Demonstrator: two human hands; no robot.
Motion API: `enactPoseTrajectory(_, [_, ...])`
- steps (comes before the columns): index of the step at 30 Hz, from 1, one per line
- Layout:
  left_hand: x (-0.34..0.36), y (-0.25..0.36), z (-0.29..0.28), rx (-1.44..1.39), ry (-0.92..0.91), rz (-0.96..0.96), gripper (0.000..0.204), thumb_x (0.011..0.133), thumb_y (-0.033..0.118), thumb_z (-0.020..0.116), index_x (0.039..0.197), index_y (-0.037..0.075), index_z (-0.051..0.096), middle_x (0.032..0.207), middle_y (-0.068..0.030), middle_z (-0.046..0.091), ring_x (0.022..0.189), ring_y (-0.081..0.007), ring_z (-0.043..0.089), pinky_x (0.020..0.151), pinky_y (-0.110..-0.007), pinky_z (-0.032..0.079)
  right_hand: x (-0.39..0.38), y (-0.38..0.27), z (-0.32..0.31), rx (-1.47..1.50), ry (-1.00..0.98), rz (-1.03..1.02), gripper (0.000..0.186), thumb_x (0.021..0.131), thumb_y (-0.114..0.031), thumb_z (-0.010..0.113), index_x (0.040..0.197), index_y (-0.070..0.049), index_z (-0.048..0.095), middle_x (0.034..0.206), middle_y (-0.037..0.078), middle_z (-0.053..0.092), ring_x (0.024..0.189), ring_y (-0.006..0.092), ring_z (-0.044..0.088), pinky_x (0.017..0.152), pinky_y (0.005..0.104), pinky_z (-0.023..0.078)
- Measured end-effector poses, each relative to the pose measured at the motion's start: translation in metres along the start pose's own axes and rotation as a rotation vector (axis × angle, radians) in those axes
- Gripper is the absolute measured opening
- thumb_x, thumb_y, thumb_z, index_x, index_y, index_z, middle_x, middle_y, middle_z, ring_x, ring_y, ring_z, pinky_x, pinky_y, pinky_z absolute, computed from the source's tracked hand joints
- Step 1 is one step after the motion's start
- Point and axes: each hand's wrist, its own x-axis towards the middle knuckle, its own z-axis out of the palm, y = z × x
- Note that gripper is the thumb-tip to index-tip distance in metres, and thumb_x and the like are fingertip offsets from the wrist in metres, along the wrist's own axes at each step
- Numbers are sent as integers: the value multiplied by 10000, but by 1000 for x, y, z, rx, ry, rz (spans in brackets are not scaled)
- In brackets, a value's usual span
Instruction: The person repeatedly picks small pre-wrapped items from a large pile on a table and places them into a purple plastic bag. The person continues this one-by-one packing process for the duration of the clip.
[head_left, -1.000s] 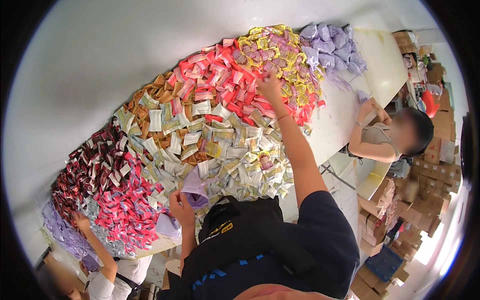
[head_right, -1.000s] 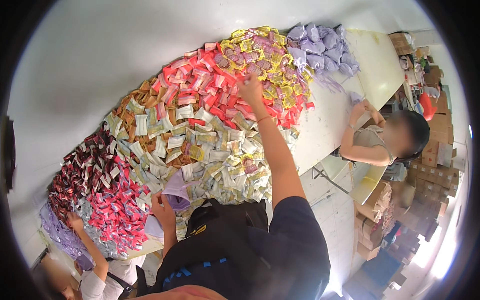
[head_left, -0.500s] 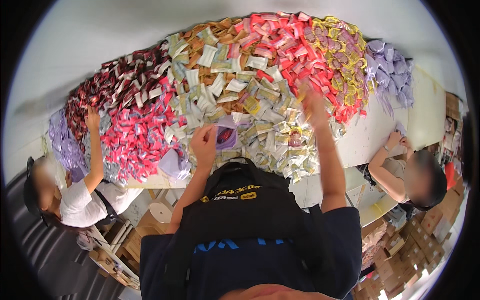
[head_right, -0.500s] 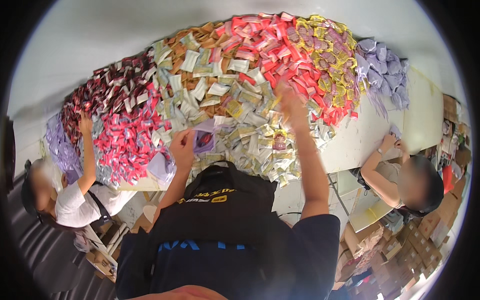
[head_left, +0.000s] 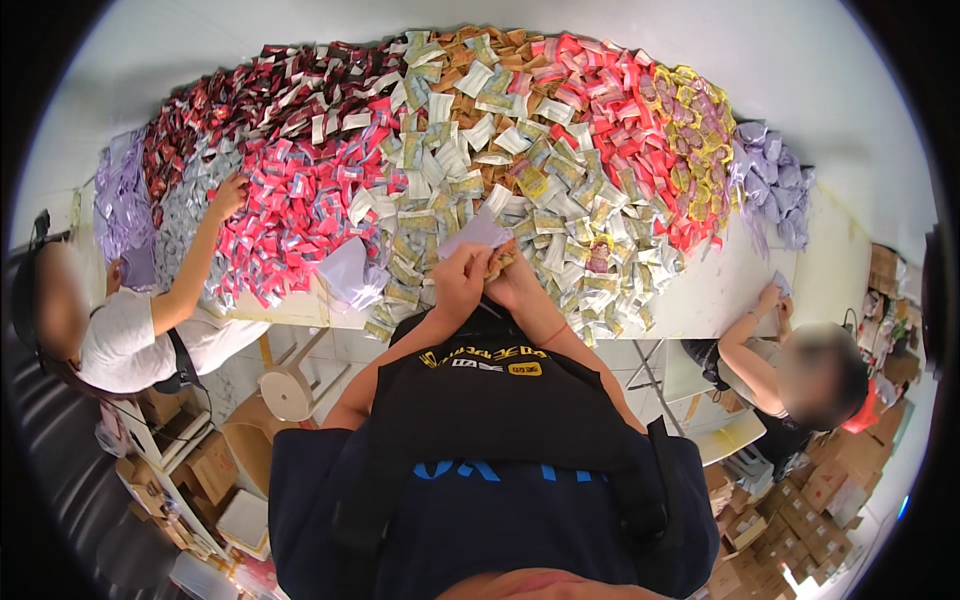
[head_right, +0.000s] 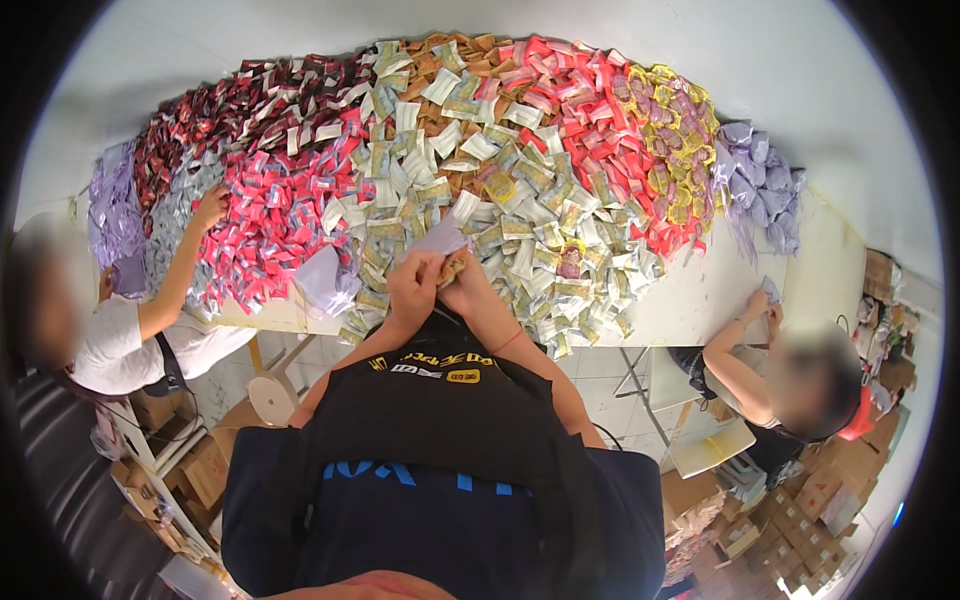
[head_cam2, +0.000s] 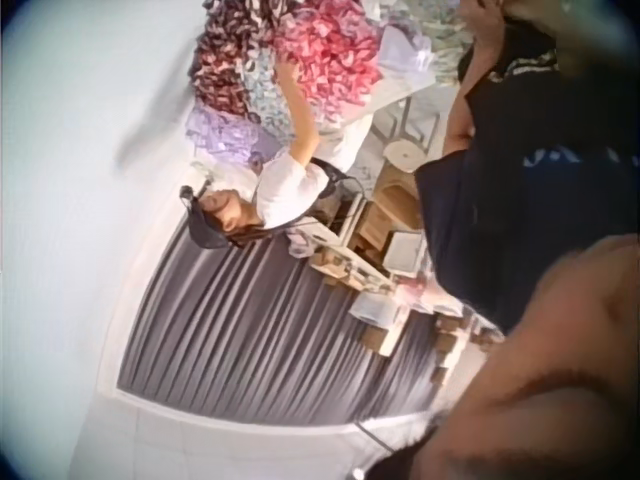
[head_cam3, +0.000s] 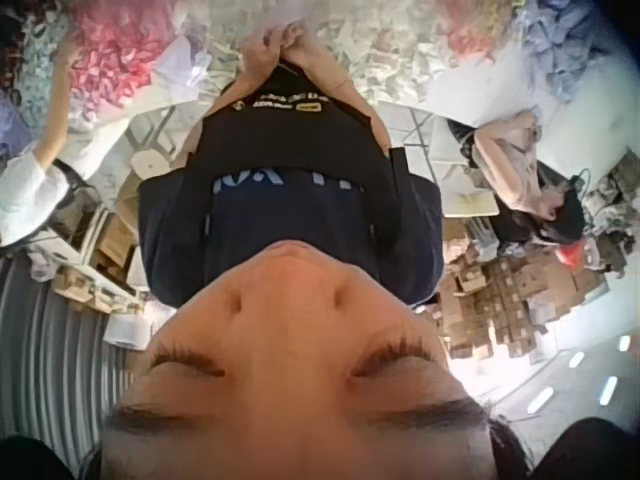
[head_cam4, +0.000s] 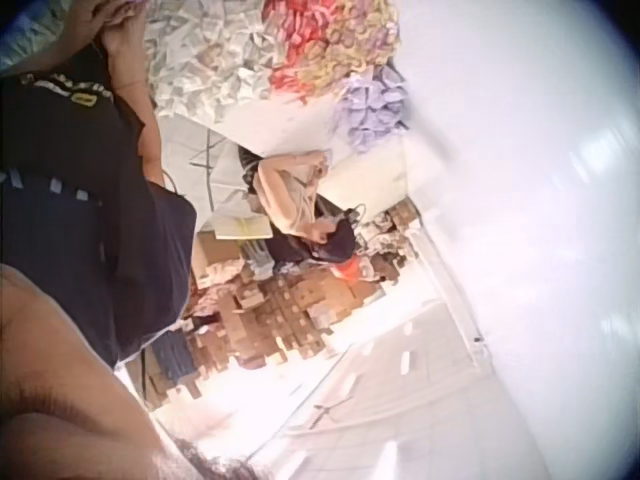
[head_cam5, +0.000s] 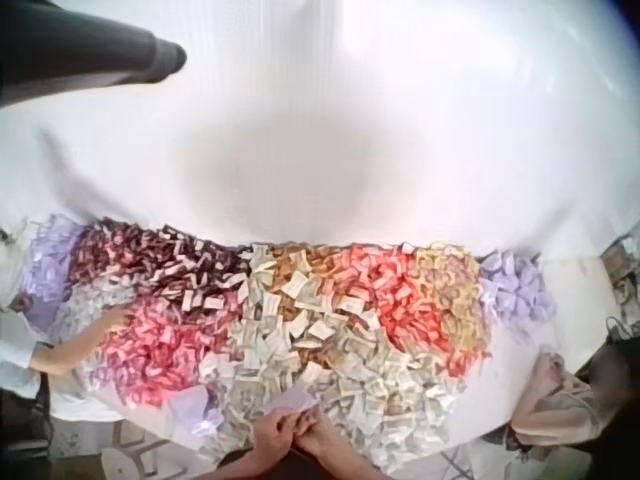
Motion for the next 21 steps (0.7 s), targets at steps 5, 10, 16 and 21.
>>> enactPoseTrajectory(5, [2,-15,0,-132,162,-93,118,879,122,565,832,16,586,550,-33,480,479,-73,400,439,-255,322,-31,0,66,-252,64,80,345,925,-247,350,1124,-11,504,1136,128,541,1062,268,504,983,457,340])
enactPoseTrajectory(10, [0,-2,-2,-124,74,19,106,880,118,566,867,17,592,593,-33,533,507,-90,476,485,-239,384,-57,-1,80,-598,371,-126,262,882,-92,450,1118,3,513,1068,68,571,941,209,549,828,331,432])
enactPoseTrajectory(16, [-5,7,8,-84,-91,261,94,854,104,583,890,19,603,620,-101,563,510,-143,535,483,-278,410,-24,-4,31,-2218,208,-615,173,763,-180,580,796,-10,595,710,240,582,645,403,576,567,434,461])
enactPoseTrajectory(21, [8,-14,3,-98,2,-85,104,869,119,564,864,18,585,557,-72,506,480,-100,459,459,-257,356,-10,-6,52,-1995,148,-534,162,785,-133,548,857,12,544,726,242,594,663,417,579,577,443,456])
